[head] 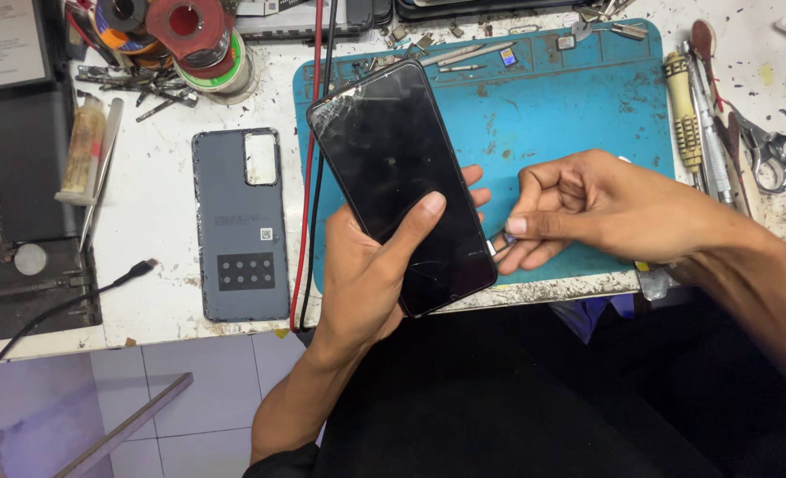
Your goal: The person holds a smartphone, pries off its back cover, and removes the back panel to expose the internal components. They then use a screwdriver and tweezers to unscrew and work on the phone's internals on a repair mat.
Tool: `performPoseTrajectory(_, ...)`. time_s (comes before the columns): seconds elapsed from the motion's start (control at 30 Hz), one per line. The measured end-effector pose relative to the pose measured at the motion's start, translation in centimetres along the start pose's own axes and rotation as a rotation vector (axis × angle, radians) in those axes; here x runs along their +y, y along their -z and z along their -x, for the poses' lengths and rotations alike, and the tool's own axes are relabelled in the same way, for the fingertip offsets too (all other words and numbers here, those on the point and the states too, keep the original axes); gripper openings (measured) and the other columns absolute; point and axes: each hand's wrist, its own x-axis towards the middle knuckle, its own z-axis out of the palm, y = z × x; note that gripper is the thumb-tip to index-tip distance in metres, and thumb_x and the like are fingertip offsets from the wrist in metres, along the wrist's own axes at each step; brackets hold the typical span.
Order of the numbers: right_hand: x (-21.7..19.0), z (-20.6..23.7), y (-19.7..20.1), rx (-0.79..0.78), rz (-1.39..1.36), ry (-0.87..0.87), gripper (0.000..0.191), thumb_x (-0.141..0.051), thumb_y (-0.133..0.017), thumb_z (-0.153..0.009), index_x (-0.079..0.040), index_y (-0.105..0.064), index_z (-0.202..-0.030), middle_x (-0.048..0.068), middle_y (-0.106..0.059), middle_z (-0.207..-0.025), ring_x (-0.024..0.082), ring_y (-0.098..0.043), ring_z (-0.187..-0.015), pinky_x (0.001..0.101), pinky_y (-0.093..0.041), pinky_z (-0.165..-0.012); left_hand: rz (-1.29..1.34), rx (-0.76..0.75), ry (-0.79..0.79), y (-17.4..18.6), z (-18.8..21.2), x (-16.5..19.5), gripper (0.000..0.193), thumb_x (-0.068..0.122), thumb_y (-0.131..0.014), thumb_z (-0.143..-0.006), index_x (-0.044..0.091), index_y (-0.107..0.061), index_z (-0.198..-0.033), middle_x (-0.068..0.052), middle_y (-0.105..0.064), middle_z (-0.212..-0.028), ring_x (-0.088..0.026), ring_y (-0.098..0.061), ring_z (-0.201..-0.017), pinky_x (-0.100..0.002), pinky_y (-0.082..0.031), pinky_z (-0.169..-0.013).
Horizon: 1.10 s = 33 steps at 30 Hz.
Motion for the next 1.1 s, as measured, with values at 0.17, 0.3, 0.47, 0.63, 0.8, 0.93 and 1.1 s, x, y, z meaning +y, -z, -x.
performPoseTrajectory(0.17,-0.1,-0.1,0.5,-0.038,0.04,-0.034,0.025,-0.022,-0.066,-0.088,0.002,-0.071,-0.09,0.018,-0.082,-0.082,0.023,-0.085,-0.084,0.0307,-0.069,-0.076,-0.031,-0.024,0.001,0.3,0.0,0.0,0.033,0.005,-0.061,-0.104,-0.01,-0.06,-0.133,-0.028,-0.07,-0.129,-0.033,-0.074,-0.115,-0.044,-0.065,-0.097)
performPoseTrajectory(0.3,0.7,-0.3,1.1,-0.029,0.057,-0.048,0.028,-0.023,-0.067,-0.09,0.004,-0.073,-0.092,0.018,-0.083,-0.083,0.024,-0.085,-0.084,0.0313,-0.068,-0.077,-0.028,-0.031,-0.006,0.4,0.1,0.1,0.033,0.006,-0.06,-0.105,-0.009,-0.059,-0.135,-0.028,-0.07,-0.13,-0.033,-0.073,-0.117,-0.044,-0.064,-0.1)
performPoseTrajectory(0.47,2.2,-0.6,2.9,-0.178,0.016,0.057,0.025,-0.019,-0.065,-0.1,0.005,-0.07,-0.101,0.02,-0.08,-0.098,0.027,-0.082,-0.095,0.0338,-0.065,-0.084,-0.015,-0.018,-0.003,0.5,0.1,0.4,0.035,0.005,-0.059,-0.104,-0.01,-0.058,-0.135,-0.028,-0.069,-0.129,-0.035,-0.073,-0.117,-0.047,-0.065,-0.097)
performPoseTrajectory(0.63,1.7,-0.7,4.6,-0.135,0.108,0.051,0.026,-0.02,-0.065,-0.101,0.005,-0.071,-0.103,0.021,-0.081,-0.102,0.026,-0.082,-0.098,0.0342,-0.064,-0.087,0.014,-0.006,0.012,0.3,0.8,1.1,0.04,0.003,-0.058,-0.103,-0.012,-0.053,-0.139,-0.028,-0.069,-0.129,-0.035,-0.072,-0.117,-0.047,-0.064,-0.098)
performPoseTrajectory(0.8,-2.0,-1.8,4.3,0.028,0.307,-0.027,0.026,-0.022,-0.065,-0.097,0.003,-0.073,-0.101,0.017,-0.081,-0.095,0.022,-0.08,-0.092,0.0311,-0.067,-0.087,0.108,0.001,0.047,0.9,3.1,0.9,0.042,0.001,-0.06,-0.1,-0.013,-0.05,-0.139,-0.032,-0.069,-0.126,-0.038,-0.073,-0.113,-0.049,-0.063,-0.097)
performPoseTrajectory(0.93,-5.1,-3.6,1.9,0.096,0.495,-0.007,0.025,-0.025,-0.071,-0.09,-0.002,-0.078,-0.098,0.01,-0.08,-0.084,0.017,-0.077,-0.077,0.0282,-0.063,-0.078,0.176,0.01,0.008,2.8,5.6,-0.7,0.042,0.001,-0.066,-0.099,-0.015,-0.052,-0.136,-0.036,-0.069,-0.122,-0.042,-0.074,-0.109,-0.053,-0.064,-0.096)
performPoseTrajectory(1.1,-7.9,-6.4,-1.2,0.036,0.507,0.139,0.021,-0.02,-0.073,-0.087,-0.002,-0.077,-0.098,0.006,-0.077,-0.081,0.013,-0.071,-0.072,0.0277,-0.061,-0.071,0.39,0.06,-0.149,6.3,8.1,-3.4,0.041,0.004,-0.075,-0.096,-0.006,-0.056,-0.13,-0.027,-0.069,-0.118,-0.036,-0.073,-0.103,-0.05,-0.065,-0.089)
